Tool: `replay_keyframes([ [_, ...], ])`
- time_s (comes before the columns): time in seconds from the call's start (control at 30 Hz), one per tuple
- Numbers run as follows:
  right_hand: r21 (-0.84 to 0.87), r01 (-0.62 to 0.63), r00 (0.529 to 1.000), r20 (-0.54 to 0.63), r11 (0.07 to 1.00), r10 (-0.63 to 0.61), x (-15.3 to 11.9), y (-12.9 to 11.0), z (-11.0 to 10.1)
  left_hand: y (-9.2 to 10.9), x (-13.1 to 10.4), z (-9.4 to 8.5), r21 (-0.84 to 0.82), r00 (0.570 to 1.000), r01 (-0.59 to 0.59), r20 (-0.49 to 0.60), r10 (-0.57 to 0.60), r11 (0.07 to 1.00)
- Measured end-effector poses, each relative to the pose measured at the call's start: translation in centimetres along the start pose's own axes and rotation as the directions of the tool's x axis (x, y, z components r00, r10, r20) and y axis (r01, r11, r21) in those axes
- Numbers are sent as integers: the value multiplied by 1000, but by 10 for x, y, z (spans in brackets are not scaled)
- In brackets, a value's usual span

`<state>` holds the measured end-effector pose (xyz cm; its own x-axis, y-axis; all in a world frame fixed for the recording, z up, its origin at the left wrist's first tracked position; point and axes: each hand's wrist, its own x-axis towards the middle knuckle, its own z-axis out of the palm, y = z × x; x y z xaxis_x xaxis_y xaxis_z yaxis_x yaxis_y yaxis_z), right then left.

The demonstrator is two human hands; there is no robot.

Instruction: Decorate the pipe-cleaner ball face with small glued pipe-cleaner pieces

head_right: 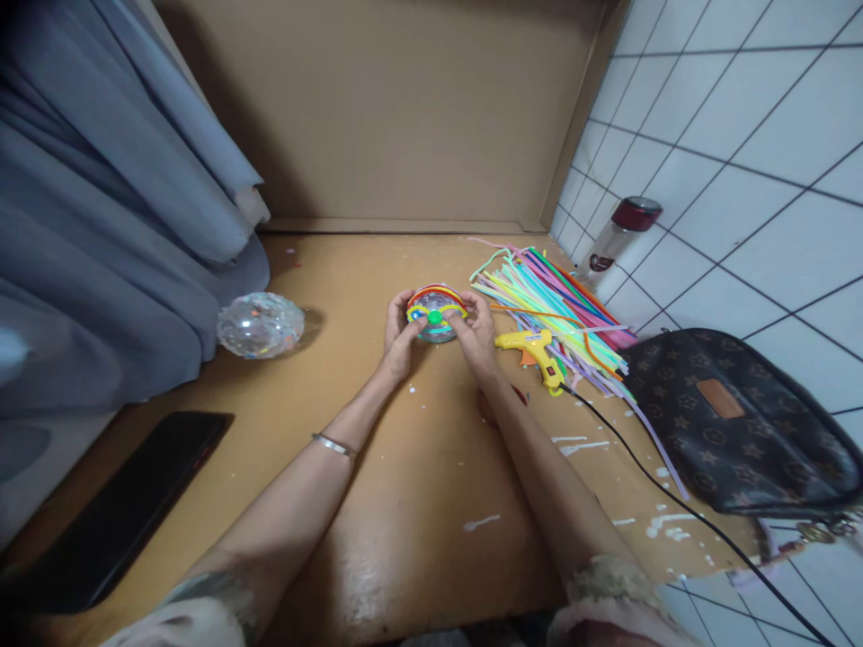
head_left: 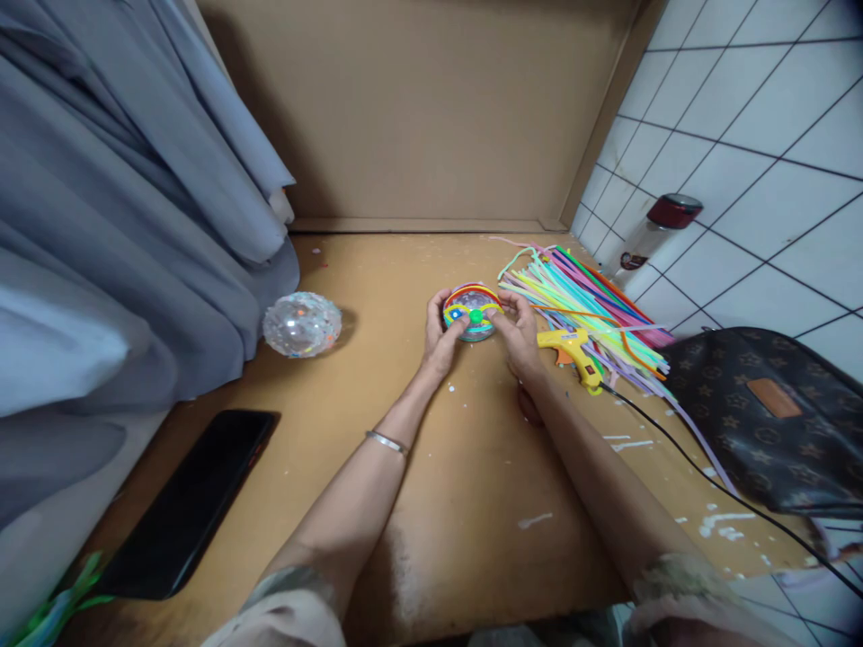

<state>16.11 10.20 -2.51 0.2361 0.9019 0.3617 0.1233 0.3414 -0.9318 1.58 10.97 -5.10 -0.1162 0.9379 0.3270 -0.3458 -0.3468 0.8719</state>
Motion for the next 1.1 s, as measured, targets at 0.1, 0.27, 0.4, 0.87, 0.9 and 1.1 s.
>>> replay_keyframes([
  [0.1,14,-7,1000,-4,1000,7,0,-1,1,0,0,-1,-8,1000,0,-2,0,1000],
  [0.27,27,-8,1000,1,1000,8,-1,-2,0,-1,0,-1,11,1000,-16,23,16,1000],
  [0.4,32,-20,1000,13,999,20,-2,-2,0,-3,0,-2,15,999,-25,27,25,1000],
  [0.87,-24,17,1000,-7,1000,-17,-2,6,1,-5,0,4,40,1000,-21,-20,22,999],
  [0.9,-29,19,1000,-7,999,-19,-2,7,1,-5,0,4,44,1000,-21,-21,22,999],
  [1.1,-18,20,1000,5,1000,-20,-1,13,1,-6,1,4,68,999,-27,-26,29,997],
])
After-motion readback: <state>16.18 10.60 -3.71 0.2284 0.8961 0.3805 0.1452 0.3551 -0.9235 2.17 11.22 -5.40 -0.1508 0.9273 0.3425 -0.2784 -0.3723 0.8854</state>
